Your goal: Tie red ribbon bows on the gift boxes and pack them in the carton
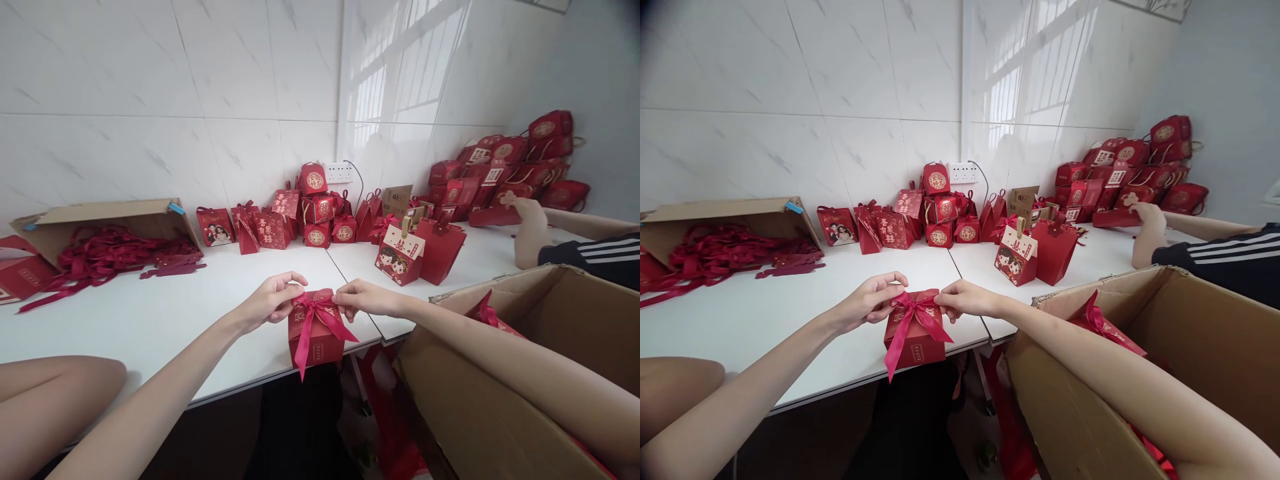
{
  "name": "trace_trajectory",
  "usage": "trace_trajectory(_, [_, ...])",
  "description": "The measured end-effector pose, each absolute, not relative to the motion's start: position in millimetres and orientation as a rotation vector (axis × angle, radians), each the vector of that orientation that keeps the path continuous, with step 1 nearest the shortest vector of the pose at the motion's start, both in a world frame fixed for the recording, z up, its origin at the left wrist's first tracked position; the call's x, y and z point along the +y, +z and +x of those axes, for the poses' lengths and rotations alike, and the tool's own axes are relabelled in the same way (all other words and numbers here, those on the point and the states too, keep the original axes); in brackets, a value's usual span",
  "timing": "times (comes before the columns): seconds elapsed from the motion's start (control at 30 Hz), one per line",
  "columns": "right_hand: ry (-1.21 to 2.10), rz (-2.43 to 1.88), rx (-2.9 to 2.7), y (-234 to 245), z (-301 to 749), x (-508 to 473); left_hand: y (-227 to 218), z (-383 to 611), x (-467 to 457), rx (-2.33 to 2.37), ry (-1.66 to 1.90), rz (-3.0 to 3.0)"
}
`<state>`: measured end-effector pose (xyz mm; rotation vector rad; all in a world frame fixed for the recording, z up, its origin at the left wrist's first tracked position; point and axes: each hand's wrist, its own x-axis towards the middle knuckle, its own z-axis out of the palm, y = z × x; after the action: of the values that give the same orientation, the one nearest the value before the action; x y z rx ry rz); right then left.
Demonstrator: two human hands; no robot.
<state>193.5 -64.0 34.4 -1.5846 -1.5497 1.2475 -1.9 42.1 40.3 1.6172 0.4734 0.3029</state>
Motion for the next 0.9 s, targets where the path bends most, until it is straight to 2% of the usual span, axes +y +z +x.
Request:
trace_trajectory(0.4, [1.259, -1.563, -1.536, 30, 197, -63, 34, -19, 37, 0.752, 0.554, 1.789])
trace_trajectory(0.6, [1.271, -1.542, -1.516, 27, 198, -61, 32, -15, 38, 1.006, 0.345, 1.889])
trace_trajectory(0.9, [1.268, -1.547, -1.532, 31, 196, -64, 9, -16, 25, 0.801, 0.595, 1.872])
